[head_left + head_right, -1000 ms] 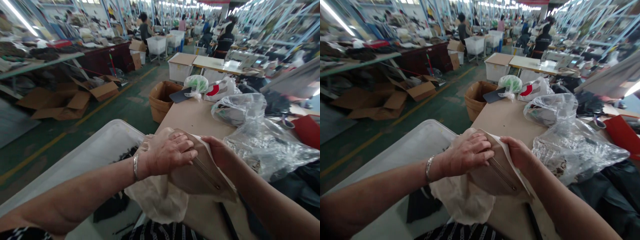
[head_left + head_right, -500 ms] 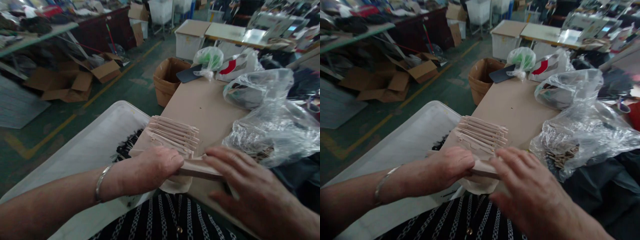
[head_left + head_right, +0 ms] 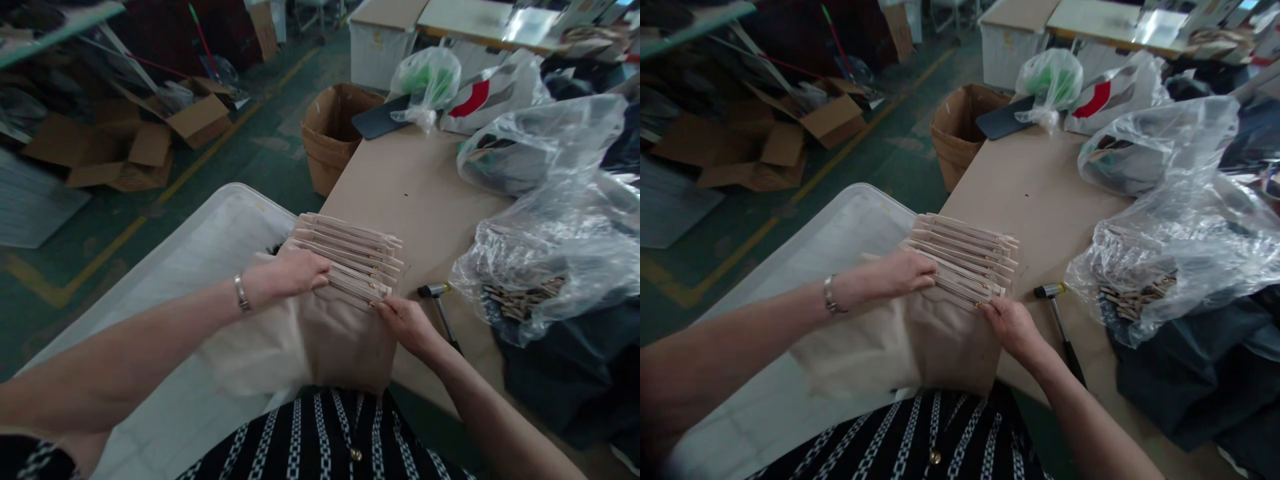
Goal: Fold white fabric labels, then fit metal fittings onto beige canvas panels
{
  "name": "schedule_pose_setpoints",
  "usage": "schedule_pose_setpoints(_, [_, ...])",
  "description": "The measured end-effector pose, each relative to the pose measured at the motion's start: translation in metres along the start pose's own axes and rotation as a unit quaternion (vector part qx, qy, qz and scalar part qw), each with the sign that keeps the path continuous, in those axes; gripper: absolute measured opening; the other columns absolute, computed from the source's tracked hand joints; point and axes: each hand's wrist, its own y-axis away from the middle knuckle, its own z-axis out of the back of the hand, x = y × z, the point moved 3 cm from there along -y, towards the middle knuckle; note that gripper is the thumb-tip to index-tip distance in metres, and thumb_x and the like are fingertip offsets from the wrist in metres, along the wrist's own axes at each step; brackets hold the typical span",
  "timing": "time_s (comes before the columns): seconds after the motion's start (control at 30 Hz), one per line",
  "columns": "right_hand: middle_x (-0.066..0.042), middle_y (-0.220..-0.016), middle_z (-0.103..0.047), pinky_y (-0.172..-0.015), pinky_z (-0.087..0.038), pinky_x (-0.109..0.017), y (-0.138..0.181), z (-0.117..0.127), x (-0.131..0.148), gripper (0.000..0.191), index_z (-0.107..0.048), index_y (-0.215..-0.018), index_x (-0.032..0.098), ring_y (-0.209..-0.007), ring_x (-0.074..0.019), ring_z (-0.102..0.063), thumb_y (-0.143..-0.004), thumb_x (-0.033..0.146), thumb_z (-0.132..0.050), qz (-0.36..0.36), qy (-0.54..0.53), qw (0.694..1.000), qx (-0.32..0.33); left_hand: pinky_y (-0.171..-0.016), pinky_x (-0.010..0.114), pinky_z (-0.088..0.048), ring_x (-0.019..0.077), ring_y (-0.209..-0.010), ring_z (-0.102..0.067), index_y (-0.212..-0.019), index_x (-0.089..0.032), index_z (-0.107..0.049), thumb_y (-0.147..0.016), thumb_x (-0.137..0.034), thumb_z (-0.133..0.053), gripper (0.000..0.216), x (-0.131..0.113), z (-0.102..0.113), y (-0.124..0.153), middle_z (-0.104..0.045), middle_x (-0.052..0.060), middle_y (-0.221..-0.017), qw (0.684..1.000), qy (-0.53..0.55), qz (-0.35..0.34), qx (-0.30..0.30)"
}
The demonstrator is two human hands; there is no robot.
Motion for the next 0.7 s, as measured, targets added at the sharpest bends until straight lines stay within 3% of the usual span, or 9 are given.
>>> schedule_pose_setpoints(0.1, [-0.007, -0.087, -0.068, -0.070, -0.041, -0.027, -0.031, -0.018, -0.012, 0.032, -0.061, -0.079, 0.019, -0.081, -0.0201, -0.061, -0.095, 0.034, -0.038, -0.047, 0.057, 0.997, -0.017, -0.067, 0.027, -0.039, 0.0180, -0.075, -0.060, -0.085, -0.016, -0.065, -0.087, -0.028, -0.051, 0.019, 0.012, -0.029, -0.035, -0.068, 0.007, -0.081, 0.998, -0.041, 0.037, 0.007])
schedule_pose_setpoints(0.23, [-0.011, -0.094, -0.070, -0.076, -0.043, -0.033, -0.050, -0.031, -0.024, 0.035, -0.064, -0.088, 0.020, -0.088, -0.0250, -0.064, -0.096, 0.039, -0.036, -0.086, 0.105, 0.991, -0.003, -0.072, 0.032, -0.040, 0.0227, -0.079, -0.063, -0.087, -0.013, -0.067, -0.085, -0.027, -0.053, 0.019, 0.013, -0.051, -0.054, -0.069, 0.012, -0.081, 0.996, -0.064, 0.061, 0.015])
schedule_pose_setpoints(0.37, [-0.012, -0.097, -0.071, -0.078, -0.044, -0.034, -0.052, -0.030, -0.024, 0.037, -0.065, -0.090, 0.020, -0.091, -0.0255, -0.065, -0.095, 0.042, -0.036, -0.102, 0.119, 0.988, 0.000, -0.079, 0.039, -0.039, 0.0269, -0.085, -0.063, -0.087, -0.013, -0.066, -0.087, -0.019, -0.048, 0.019, -0.002, -0.047, -0.053, -0.069, 0.014, -0.085, 0.994, -0.095, 0.060, -0.005])
schedule_pose_setpoints(0.47, [-0.009, -0.096, -0.072, -0.076, -0.045, -0.031, -0.049, -0.026, -0.019, 0.034, -0.066, -0.088, 0.021, -0.090, -0.0226, -0.066, -0.094, 0.043, -0.040, -0.115, 0.115, 0.987, -0.010, -0.074, 0.041, -0.040, 0.0290, -0.084, -0.062, -0.091, -0.011, -0.064, -0.088, -0.010, -0.040, 0.024, -0.017, -0.037, -0.050, -0.066, 0.017, -0.088, 0.991, -0.118, 0.049, -0.046])
schedule_pose_setpoints(0.7, [-0.006, -0.096, -0.072, -0.075, -0.048, -0.033, -0.042, -0.025, -0.020, 0.030, -0.057, -0.106, 0.024, -0.089, -0.0230, -0.068, -0.092, 0.047, -0.043, -0.118, 0.060, 0.988, -0.082, -0.072, 0.040, -0.041, 0.0258, -0.080, -0.058, -0.089, -0.014, -0.062, -0.085, -0.004, -0.034, 0.030, -0.062, -0.028, -0.052, -0.062, 0.012, -0.087, 0.978, -0.175, -0.006, -0.109])
